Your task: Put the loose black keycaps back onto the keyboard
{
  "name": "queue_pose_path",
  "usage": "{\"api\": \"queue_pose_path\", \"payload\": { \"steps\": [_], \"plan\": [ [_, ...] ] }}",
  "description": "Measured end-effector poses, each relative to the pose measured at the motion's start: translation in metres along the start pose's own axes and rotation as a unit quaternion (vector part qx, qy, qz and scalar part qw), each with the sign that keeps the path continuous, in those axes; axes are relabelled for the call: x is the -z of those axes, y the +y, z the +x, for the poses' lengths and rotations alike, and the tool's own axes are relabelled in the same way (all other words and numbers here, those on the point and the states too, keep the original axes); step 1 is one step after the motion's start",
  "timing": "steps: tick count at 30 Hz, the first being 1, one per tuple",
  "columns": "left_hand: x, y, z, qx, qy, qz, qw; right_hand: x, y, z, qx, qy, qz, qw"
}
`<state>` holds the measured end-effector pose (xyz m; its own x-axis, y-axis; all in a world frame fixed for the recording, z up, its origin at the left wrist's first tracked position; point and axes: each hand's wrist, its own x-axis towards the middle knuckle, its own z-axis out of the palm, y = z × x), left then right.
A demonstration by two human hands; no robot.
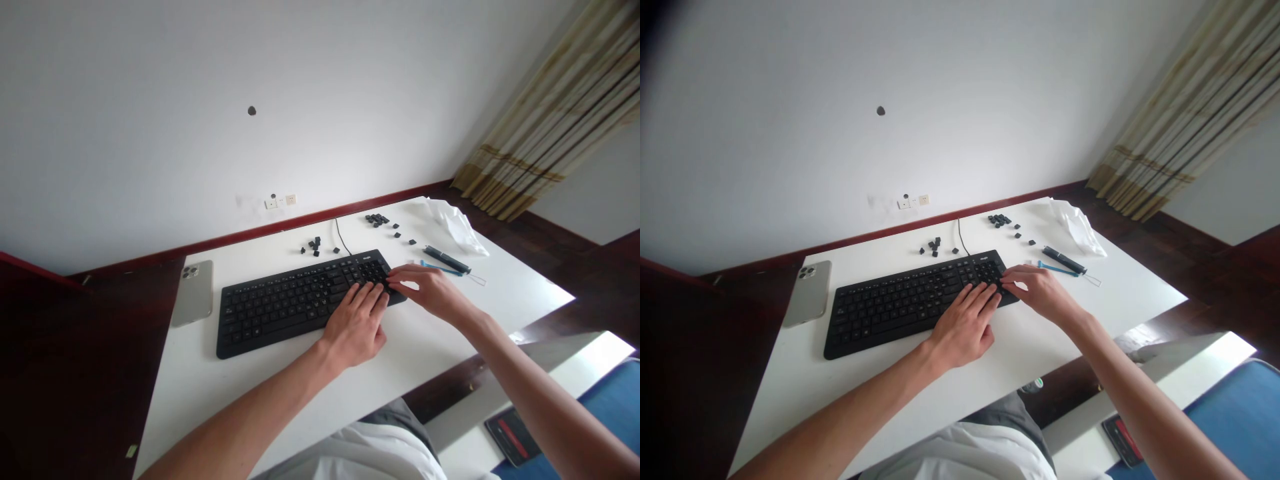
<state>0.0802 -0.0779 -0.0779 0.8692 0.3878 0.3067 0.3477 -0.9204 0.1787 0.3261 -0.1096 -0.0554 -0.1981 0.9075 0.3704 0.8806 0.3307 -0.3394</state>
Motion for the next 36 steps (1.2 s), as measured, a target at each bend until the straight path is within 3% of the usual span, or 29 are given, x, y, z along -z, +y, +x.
{"api": "queue_pose_path", "payload": {
  "steps": [4,13,26,36],
  "plan": [
    [0.002,0.000,0.000,0.000,-0.004,0.003,1.000,0.008,-0.003,0.004,0.003,-0.040,-0.009,0.999],
    [0.002,0.001,0.000,0.000,-0.006,0.015,1.000,0.012,-0.003,0.010,-0.070,-0.065,0.029,0.995],
    [0.003,0.001,0.000,-0.002,-0.012,0.026,1.000,0.018,-0.006,0.024,0.035,-0.127,0.011,0.991],
    [0.001,0.001,0.000,0.001,-0.012,0.016,1.000,0.025,-0.014,0.051,-0.002,-0.224,-0.047,0.973]
  ]
}}
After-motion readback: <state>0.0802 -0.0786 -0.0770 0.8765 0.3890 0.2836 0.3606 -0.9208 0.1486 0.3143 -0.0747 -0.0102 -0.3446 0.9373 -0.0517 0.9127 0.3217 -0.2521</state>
